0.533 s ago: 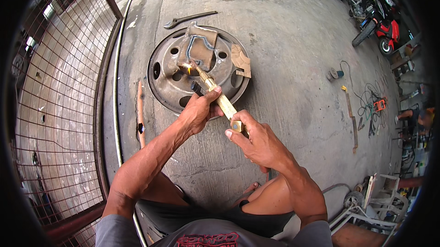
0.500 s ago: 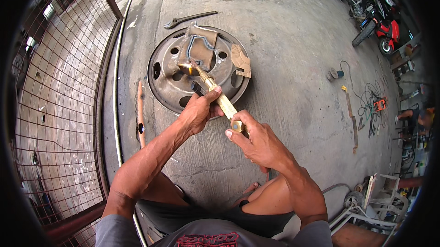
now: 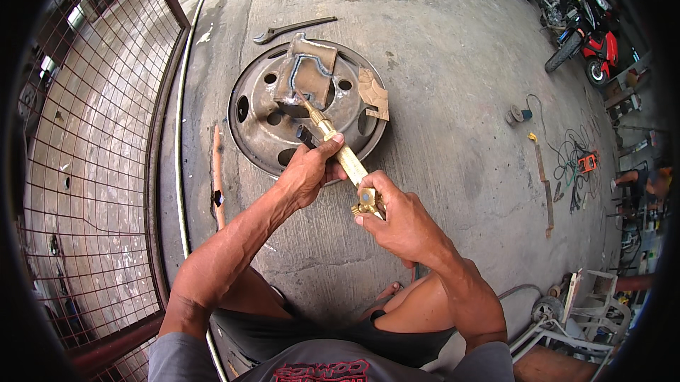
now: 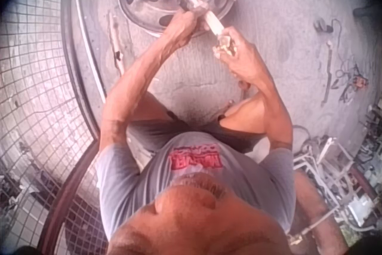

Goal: The person uses a welding torch to heat and weld a metal plate attached to a circular metal rim. They briefly adjust the gas cylinder valve before continuing to weld the same area.

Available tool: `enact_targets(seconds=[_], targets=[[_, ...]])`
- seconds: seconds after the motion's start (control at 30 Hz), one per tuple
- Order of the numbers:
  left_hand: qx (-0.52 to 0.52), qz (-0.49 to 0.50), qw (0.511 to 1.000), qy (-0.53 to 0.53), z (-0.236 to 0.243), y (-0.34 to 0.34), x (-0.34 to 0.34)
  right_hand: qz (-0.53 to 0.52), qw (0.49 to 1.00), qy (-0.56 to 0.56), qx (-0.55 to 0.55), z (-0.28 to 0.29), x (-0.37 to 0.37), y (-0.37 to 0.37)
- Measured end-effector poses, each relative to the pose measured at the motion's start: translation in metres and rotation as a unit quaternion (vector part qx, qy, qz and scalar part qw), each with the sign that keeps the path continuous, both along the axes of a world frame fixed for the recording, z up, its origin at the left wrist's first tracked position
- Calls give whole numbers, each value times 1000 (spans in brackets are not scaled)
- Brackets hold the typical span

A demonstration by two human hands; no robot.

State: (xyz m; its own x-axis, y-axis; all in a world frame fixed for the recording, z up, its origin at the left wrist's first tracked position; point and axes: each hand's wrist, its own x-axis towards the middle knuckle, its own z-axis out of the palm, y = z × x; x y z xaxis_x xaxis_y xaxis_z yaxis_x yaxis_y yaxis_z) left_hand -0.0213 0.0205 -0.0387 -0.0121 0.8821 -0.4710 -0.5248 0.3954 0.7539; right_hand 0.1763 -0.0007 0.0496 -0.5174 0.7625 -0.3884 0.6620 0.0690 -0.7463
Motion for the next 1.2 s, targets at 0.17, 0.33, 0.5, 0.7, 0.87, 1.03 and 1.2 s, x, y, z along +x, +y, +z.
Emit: enact_targets(seconds=[0.17, 0.33, 0.5, 0.7, 0.87, 1.03, 1.2], targets=[[-7, 1, 1000, 5, 1, 0, 0, -2, 1000, -1, -1, 1, -2, 0], [6, 1, 1000, 1, -5, 0, 0, 4, 1000, -1, 7, -2, 0, 0], [7, -3, 1000, 1, -6, 0, -1, 5, 1000, -9, 6, -2, 1, 1], [-2, 0, 1000, 1, -3, -1, 0, 5, 1000, -2, 6, -3, 1, 0], [-2, -2, 1000, 5, -2, -1, -1, 5, 1000, -15, -4, 1, -1, 1], [4, -4, 1000, -2, 0, 0, 0, -17, 999, -26, -29, 8, -2, 0], [9, 0, 1000, -1, -3, 1, -1, -17, 999, -33, -36, 12, -5, 1]])
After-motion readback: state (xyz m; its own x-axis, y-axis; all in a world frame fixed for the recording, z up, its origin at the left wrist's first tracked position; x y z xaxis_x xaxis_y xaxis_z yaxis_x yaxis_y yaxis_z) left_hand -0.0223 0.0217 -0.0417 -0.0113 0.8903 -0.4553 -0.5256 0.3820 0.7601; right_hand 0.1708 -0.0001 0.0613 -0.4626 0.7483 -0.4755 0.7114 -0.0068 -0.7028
